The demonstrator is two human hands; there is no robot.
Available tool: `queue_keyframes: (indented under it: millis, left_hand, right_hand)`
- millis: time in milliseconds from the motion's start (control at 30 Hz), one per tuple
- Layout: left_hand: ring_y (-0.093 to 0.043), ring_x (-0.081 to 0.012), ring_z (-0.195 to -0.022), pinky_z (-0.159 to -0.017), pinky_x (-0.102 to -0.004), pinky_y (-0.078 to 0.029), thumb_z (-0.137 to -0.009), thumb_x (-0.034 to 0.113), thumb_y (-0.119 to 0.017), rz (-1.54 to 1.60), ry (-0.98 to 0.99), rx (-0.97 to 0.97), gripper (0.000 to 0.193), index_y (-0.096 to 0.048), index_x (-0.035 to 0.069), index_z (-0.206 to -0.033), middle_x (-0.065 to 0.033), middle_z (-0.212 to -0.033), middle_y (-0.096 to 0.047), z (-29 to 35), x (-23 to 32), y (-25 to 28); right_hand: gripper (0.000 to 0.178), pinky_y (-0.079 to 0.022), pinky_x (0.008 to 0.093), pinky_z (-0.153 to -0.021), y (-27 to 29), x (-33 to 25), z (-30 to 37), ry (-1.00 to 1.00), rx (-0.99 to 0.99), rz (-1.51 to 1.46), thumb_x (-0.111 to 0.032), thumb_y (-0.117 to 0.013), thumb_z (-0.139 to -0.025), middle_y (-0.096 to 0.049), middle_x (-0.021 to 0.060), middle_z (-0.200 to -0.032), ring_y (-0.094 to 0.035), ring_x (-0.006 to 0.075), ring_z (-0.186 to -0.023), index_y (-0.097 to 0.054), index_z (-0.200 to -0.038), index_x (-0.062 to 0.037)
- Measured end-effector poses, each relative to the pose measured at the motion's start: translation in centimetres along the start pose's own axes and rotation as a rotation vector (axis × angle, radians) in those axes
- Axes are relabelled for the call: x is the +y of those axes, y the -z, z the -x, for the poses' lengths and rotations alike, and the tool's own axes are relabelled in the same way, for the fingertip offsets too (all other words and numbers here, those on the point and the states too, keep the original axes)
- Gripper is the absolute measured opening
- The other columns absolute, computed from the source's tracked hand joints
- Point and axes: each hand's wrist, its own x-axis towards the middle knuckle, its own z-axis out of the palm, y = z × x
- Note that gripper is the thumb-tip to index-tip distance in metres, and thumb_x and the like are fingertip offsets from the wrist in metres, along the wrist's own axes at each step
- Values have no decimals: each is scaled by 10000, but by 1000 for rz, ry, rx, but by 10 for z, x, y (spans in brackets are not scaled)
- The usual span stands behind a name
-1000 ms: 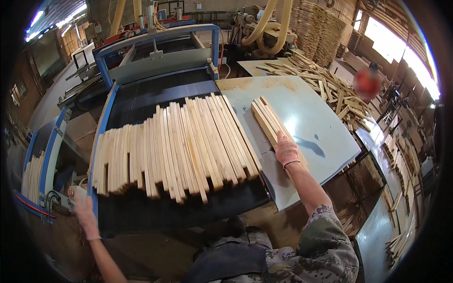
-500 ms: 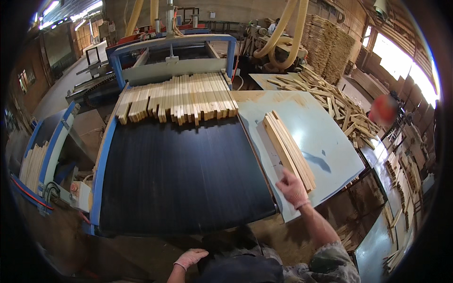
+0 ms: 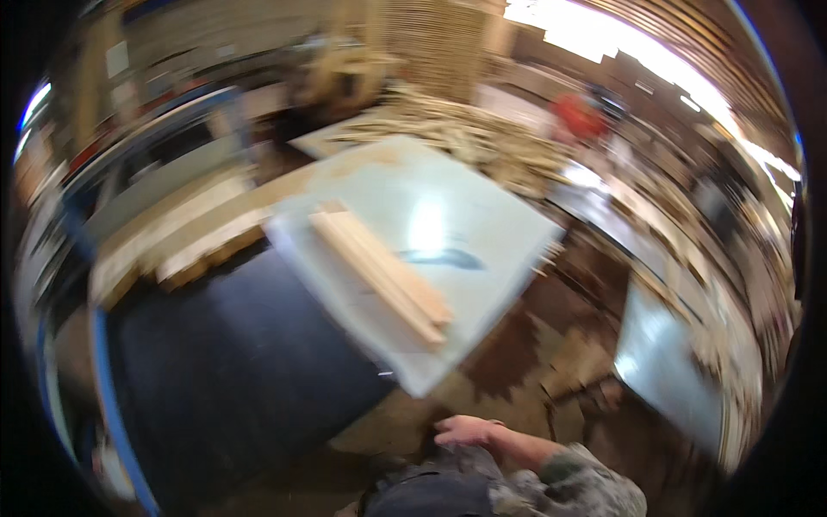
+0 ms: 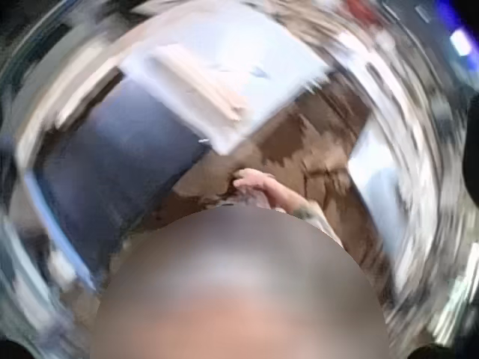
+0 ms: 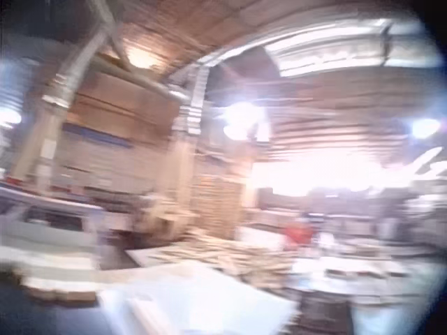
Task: The person repeatedly picks up stacks of light-colored wooden planks from a metal table and places them onto a conveyor belt. The person wears gloves and a camouflage shirt while performing this repetitive stacking task in a workshop environment.
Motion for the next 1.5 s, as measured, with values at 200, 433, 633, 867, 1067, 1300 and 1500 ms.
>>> queue_keyframes:
  millis: [200,433,633,867,1067,1300,1500]
  left_hand:
    - [-548,-371,-1399,-1153,-446,-421,-1037,579,-529,-449,-301,-105,654,-652,57,-1411,-249,-1450,-646,6,82,6]
    - [-686,-196,-1221,-1061,-385,-497,-1033,609,-564,-264,-53,-36,652,-768,25,-1238,-267,-1249,-745,-13,219,-84]
    - [-541,-353,-1428,-1175,-404,-421,-1016,591,-604,-373,-373,-71,740,-652,-32,-1414,-270,-1429,-657,-1,365,-193]
    - [-611,-317,-1296,-1110,-419,-454,-1058,521,-552,-649,-497,-196,653,-686,-51,-1344,-233,-1353,-707,-20,509,-292]
    - [-624,-299,-1293,-1124,-416,-459,-1106,401,-479,-981,-579,-344,492,-693,55,-1384,-188,-1383,-699,-98,617,-335]
    - [-659,-324,-1243,-1063,-408,-489,-918,463,-710,-753,-316,-143,642,-700,-49,-1306,-196,-1349,-703,-173,779,-466]
    - [-692,-275,-1013,-897,-403,-542,-942,406,-764,-663,-345,-211,493,-747,-48,-1131,-153,-1088,-746,-53,950,-606]
  right_hand:
    - [443,-581,489,-857,-54,246,-4,-376,305,-139,-356,-672,-893,-770,215,-1086,-742,392,-981,-742,-1155,-6]
    - [407,-557,483,-825,-142,447,76,-560,314,-353,-397,-548,-982,-754,177,-865,-746,372,-941,-757,-969,-48]
    - [445,-558,433,-689,-134,510,114,-690,392,-864,-418,-604,-985,-739,148,-832,-703,274,-701,-744,-974,4]
    - [244,-573,495,-776,-114,580,84,-483,481,-823,-274,-700,-905,-741,170,-965,-718,397,-960,-690,-1100,-128]
    - [258,-562,475,-699,-67,608,88,-297,650,-288,-250,-591,-1023,-693,144,-861,-701,321,-790,-695,-1035,-14]
    - [169,-472,451,-599,76,617,113,-484,827,-1865,-173,-581,-1033,-619,100,-759,-598,276,-639,-632,-929,-50]
    - [130,-358,327,-496,220,622,122,-499,997,-1973,-112,-661,-1025,-466,8,-727,-459,143,-561,-542,-980,-83]
